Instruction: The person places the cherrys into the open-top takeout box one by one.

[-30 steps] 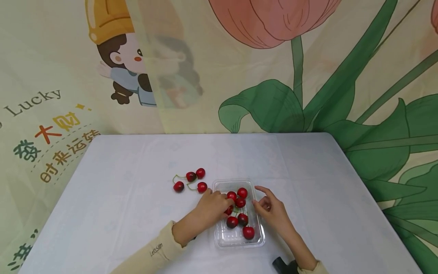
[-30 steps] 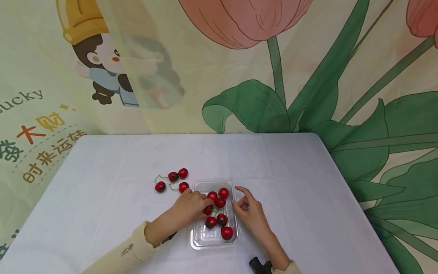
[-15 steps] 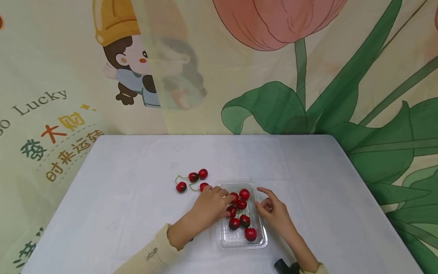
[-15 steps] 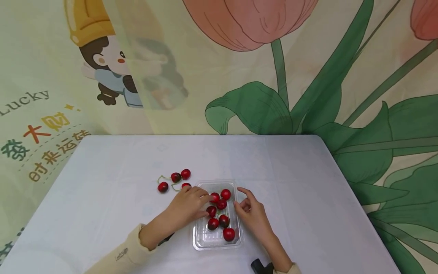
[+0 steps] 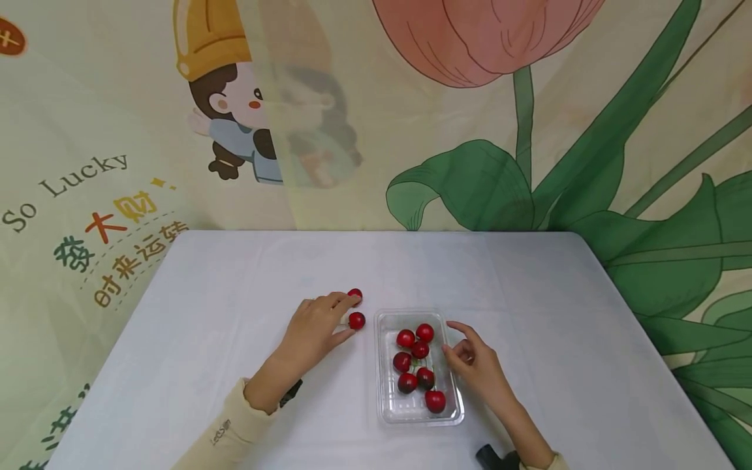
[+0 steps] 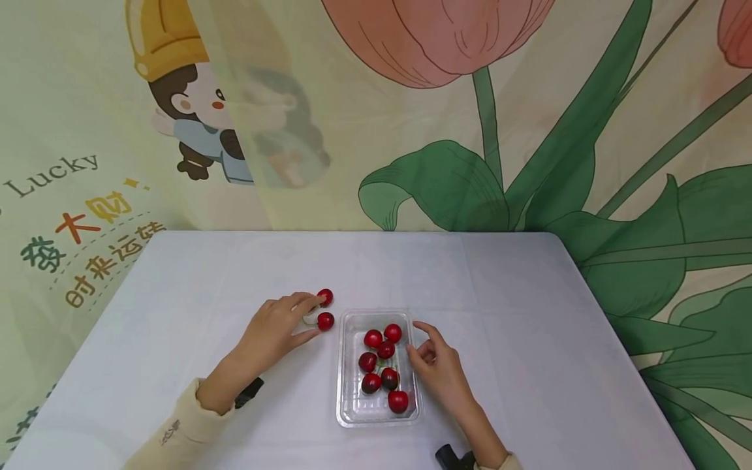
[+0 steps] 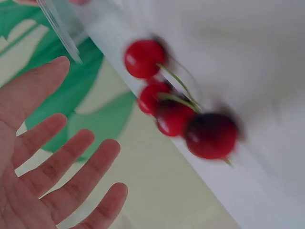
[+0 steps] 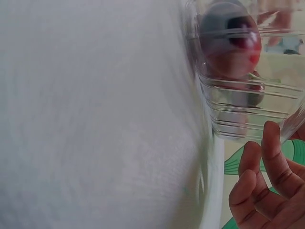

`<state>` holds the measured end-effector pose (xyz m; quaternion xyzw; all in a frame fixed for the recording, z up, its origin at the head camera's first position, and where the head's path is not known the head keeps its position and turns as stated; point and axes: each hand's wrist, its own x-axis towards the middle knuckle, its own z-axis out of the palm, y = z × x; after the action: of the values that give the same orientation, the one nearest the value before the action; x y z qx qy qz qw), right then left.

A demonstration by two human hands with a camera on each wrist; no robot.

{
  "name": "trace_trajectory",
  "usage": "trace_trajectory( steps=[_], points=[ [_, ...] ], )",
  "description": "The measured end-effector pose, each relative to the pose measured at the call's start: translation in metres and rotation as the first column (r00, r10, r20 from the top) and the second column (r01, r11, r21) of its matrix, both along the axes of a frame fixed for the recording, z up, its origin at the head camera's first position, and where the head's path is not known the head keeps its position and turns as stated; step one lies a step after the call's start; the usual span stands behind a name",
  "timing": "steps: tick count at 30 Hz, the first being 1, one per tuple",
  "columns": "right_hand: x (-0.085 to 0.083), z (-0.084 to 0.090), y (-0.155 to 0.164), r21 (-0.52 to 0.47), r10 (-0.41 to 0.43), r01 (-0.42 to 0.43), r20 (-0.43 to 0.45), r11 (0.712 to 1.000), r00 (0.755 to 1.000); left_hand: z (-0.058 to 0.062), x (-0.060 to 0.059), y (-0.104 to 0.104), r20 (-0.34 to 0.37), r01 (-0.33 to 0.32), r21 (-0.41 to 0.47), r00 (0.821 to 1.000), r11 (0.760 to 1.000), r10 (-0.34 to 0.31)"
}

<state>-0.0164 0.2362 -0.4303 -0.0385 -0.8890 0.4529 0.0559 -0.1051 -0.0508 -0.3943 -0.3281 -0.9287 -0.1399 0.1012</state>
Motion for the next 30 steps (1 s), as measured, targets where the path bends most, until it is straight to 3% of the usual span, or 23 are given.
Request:
trace_trajectory(
  steps=[6,10,18,30],
  points=[
    [0.0,0.001,0.0,0.004,0.001,-0.001,-0.002,1.0,1.0,-0.004,-0.011,-0.024,-0.024,-0.116,0.004,0.993,0.993,0.116],
    [0.0,0.001,0.0,0.001,-0.001,0.001,0.004,1.0,1.0,-0.01,-0.014,-0.034,-0.002,-0.168,0.01,0.986,0.986,0.168],
    [0.001,-0.001,0.0,0.005,-0.004,0.004,-0.009,1.0,1.0,-0.025,-0.015,-0.037,0.094,-0.189,0.006,0.978,0.982,0.188],
    [0.001,0.0,0.0,0.011,-0.01,0.01,0.005,1.0,1.0,-0.033,-0.019,-0.036,0.121,-0.199,-0.02,0.972,0.98,0.2]
  ],
)
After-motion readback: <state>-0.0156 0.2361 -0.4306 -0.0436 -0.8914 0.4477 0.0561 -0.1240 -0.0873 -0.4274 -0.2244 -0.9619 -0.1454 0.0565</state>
